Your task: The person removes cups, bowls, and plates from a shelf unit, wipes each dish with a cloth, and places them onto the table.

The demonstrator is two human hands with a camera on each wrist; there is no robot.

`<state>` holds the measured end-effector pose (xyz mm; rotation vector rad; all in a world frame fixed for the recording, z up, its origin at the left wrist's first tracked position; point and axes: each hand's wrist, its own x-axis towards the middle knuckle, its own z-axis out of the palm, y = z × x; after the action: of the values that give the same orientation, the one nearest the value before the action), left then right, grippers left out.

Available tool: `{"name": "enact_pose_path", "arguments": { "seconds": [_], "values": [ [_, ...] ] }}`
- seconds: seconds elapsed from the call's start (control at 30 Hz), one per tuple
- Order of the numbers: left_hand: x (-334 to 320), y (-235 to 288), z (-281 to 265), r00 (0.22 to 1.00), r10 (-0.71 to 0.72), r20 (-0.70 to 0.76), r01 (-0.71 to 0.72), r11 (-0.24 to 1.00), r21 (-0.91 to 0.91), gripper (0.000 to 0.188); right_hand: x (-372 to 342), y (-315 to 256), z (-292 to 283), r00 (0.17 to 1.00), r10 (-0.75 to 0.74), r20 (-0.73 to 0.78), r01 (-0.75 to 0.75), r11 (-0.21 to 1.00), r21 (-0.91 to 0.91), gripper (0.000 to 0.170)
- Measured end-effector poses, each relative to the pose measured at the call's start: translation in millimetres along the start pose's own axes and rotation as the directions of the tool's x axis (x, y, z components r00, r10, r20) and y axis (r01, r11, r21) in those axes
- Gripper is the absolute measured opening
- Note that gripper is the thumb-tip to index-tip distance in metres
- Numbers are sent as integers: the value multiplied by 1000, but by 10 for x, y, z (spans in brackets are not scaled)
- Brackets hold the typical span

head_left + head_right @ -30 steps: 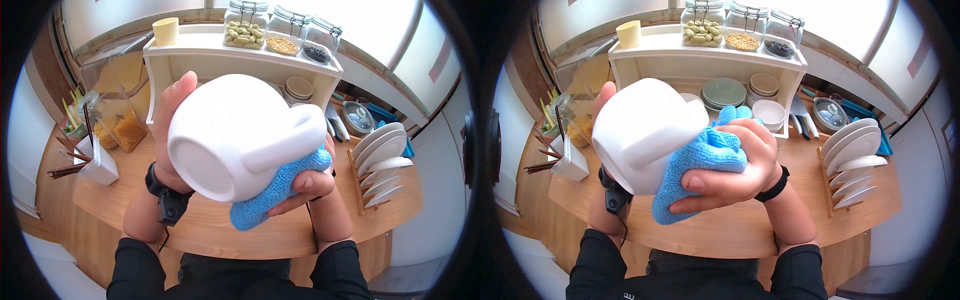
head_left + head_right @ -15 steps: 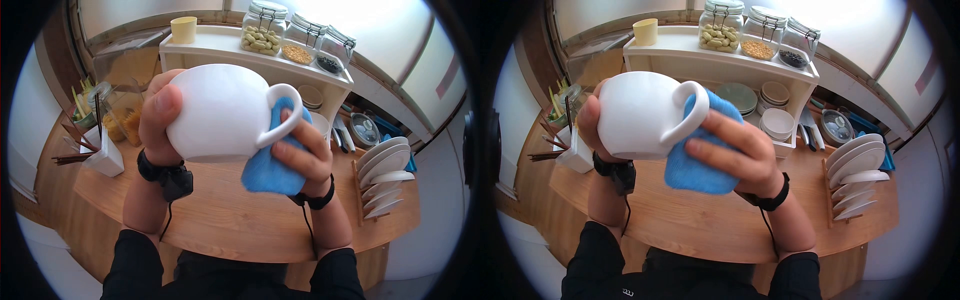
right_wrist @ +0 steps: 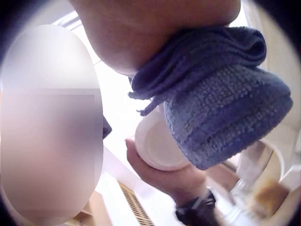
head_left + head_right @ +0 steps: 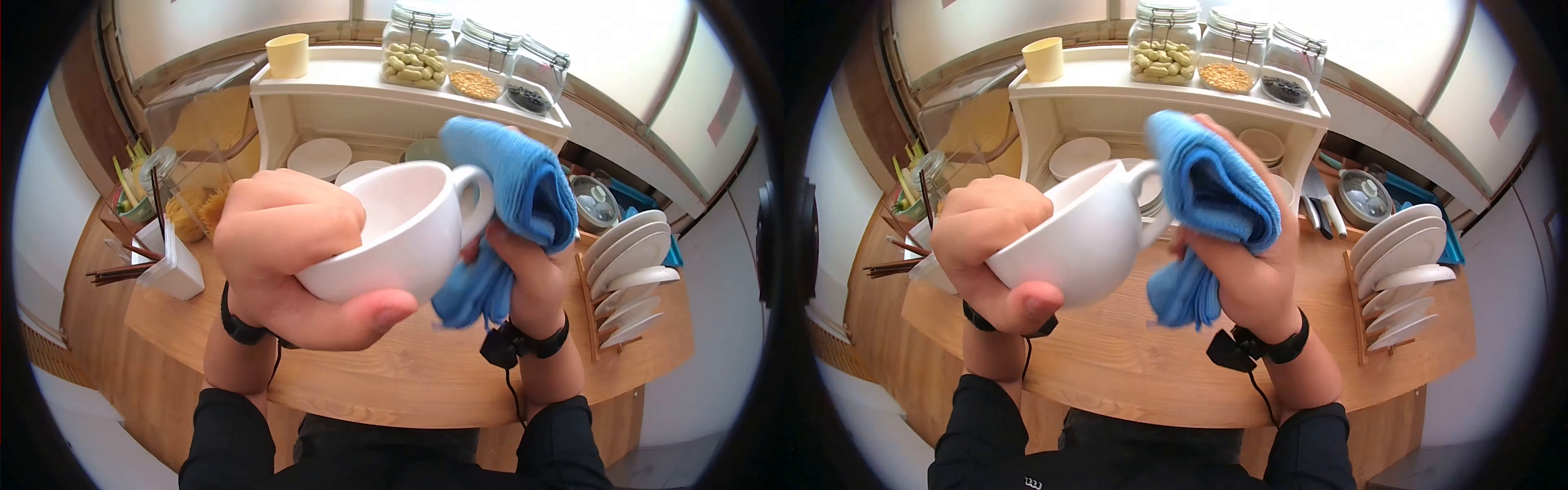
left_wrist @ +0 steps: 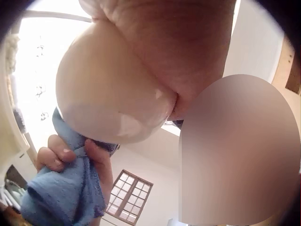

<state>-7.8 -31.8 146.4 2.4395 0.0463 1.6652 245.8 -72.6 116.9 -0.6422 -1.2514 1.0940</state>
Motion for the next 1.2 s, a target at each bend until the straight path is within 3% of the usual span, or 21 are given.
{"name": "enact_pose_path", "arguments": {
  "seconds": [0.03, 0.1, 0.17, 0.23, 0.27, 0.3, 0.37, 0.4, 0.47, 0.53, 0.6, 0.73, 0.8, 0.9, 0.93, 1.0, 1.03, 1.1, 1.13, 1.17, 1.2],
  "values": [
    [6, -5, 5, 1000, 3, 2, -3, 1000, -14, 49, 18, -5, -1, 1000, -1, -13, 1, 1000, -5, 61],
    [-42, -13, -10, 988, -54, 143, 68, 993, -93, 65, 134, -16, -10, 877, -290, 384, 340, 938, -68, 64],
    [-96, 23, -24, 988, -97, 117, 111, 987, -118, 65, 162, -13, -42, 844, -266, 466, 385, 905, -181, 63],
    [-124, 41, -9, 980, -161, -115, 150, 984, -94, 66, 176, 22, -10, 827, -342, 447, 442, 886, -140, 58],
    [-110, 43, -38, 970, -178, -167, 178, 984, -18, 68, 27, -33, 23, 950, -142, 277, 162, 985, -51, 56],
    [-98, 16, -92, 969, -179, -168, 179, 984, -14, 68, 51, 20, -1, 937, -176, 300, 180, 984, 16, 50],
    [-84, -43, -199, 993, -115, -21, 116, 993, 33, 38, 49, 45, -21, 930, -206, 303, 209, 978, 23, 49],
    [-90, -36, -139, 989, -127, -75, 128, 992, 5, 38, 34, 77, -21, 931, -206, 302, 209, 978, 24, 49],
    [-101, -10, -74, 984, -112, -139, 124, 989, 81, 39, -21, 165, -2, 983, -110, 148, 70, 965, 253, 50],
    [-77, 14, 44, 977, -83, -197, 115, 981, 159, 41, -98, 270, 35, 991, -86, 102, 56, 962, 266, 50],
    [-53, 38, 228, 846, -132, -517, 133, 991, -35, 43, -211, 332, 166, 999, -39, 32, 31, 972, 233, 48],
    [-179, 23, 350, 834, -254, -490, 185, 965, -184, 41, -302, 463, 346, 983, -185, -6, 185, 976, 115, 39],
    [-137, 48, 381, 872, -228, -433, 195, 974, -119, 39, -173, 392, 255, 959, -283, -2, 281, 953, -114, 52],
    [-94, 18, 366, 945, -150, -292, 155, 988, -8, 33, 79, 279, 226, 895, -442, -60, 444, 896, 12, 72],
    [-97, 11, 362, 952, -151, -266, 160, 987, 15, 34, 107, 206, 69, 914, -392, 101, 399, 915, -61, 85],
    [-114, 14, 305, 958, -152, -244, 167, 985, 39, 34, 79, 169, 62, 940, -311, 142, 306, 951, 53, 85],
    [-127, 22, 239, 915, -218, -340, 238, 971, 20, 35, 77, 136, 77, 951, -234, 200, 203, 965, 165, 84],
    [-134, 12, 167, 857, -278, -433, 310, 951, 2, 35, -30, 48, 37, 965, 11, 262, -21, 999, 34, 83],
    [-117, -23, 138, 771, -330, -545, 353, 933, -66, 36, 63, 135, 41, 889, -224, 399, 319, 929, -190, 84],
    [-109, -55, 108, 668, -378, -641, 383, 913, -139, 37, 156, 238, 63, 729, -383, 568, 630, 699, -337, 86],
    [-193, -112, -20, 729, -390, -563, 346, 919, -189, 34, 106, 280, 110, 784, -365, 503, 519, 829, -207, 79]
  ]
}}
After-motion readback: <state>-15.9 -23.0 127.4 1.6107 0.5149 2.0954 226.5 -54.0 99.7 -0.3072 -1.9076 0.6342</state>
